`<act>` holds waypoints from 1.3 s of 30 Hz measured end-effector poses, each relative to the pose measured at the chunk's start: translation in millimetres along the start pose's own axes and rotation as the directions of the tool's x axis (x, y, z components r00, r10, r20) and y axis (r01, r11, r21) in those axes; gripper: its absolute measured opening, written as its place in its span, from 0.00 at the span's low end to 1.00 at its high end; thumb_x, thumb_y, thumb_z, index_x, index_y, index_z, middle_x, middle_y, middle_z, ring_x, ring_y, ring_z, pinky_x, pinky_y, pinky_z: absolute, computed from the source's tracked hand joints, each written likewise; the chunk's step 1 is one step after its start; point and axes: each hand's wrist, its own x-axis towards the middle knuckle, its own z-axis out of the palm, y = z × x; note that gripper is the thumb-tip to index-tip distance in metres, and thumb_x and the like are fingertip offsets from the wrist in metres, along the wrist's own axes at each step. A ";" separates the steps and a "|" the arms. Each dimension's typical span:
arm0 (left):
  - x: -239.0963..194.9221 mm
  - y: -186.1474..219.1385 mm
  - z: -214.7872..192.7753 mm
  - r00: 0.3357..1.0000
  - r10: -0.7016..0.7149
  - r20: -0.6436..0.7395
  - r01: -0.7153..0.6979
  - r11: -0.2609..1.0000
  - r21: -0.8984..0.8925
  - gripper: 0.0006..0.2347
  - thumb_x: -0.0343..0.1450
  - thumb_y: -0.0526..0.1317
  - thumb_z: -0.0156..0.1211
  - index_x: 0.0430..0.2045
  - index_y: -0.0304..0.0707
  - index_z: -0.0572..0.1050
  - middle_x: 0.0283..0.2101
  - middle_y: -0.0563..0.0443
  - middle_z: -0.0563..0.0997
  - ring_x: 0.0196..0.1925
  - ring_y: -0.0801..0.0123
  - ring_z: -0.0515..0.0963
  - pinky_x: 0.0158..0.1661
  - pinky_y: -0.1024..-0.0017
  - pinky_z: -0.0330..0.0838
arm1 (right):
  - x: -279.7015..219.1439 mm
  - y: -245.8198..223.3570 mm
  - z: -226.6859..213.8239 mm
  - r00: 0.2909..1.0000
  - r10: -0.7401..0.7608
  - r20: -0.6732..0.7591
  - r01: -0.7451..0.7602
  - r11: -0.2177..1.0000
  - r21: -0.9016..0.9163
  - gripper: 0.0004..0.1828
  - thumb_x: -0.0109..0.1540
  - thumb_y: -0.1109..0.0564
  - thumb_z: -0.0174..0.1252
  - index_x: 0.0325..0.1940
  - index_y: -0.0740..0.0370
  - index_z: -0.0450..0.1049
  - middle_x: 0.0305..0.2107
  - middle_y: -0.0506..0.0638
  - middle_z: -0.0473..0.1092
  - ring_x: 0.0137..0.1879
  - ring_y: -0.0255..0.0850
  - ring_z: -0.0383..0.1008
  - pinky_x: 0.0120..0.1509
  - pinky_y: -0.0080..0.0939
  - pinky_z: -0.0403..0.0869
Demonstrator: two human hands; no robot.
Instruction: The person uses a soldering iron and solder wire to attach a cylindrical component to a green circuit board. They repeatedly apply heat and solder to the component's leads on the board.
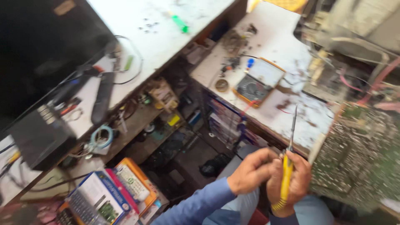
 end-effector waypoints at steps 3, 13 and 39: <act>-28.0 28.5 -22.2 0.997 0.067 -0.026 -0.061 0.980 0.189 0.12 0.75 0.35 0.62 0.49 0.33 0.69 0.45 0.55 0.75 0.48 0.79 0.73 0.50 0.76 0.70 | -1.8 -21.9 46.3 0.993 0.014 0.116 -0.017 0.999 0.029 0.26 0.62 0.57 0.66 0.62 0.66 0.69 0.49 0.58 0.69 0.55 0.51 0.73 0.59 0.48 0.73; 20.6 86.1 -163.9 0.791 0.449 -0.416 0.056 0.623 0.780 0.11 0.75 0.36 0.55 0.49 0.31 0.74 0.40 0.40 0.81 0.41 0.57 0.81 0.42 0.63 0.76 | -7.1 -50.9 52.6 0.860 0.073 0.506 -0.134 0.987 0.085 0.27 0.58 0.59 0.67 0.61 0.65 0.71 0.49 0.58 0.74 0.53 0.48 0.77 0.54 0.42 0.77; 162.9 26.8 -289.5 0.796 0.602 -0.065 0.143 -0.083 0.986 0.08 0.69 0.32 0.59 0.42 0.32 0.75 0.46 0.35 0.76 0.49 0.39 0.73 0.49 0.51 0.70 | -98.7 24.7 -58.7 0.754 0.378 0.537 -0.331 0.925 -0.187 0.08 0.60 0.60 0.63 0.41 0.66 0.79 0.38 0.57 0.78 0.46 0.50 0.80 0.50 0.42 0.76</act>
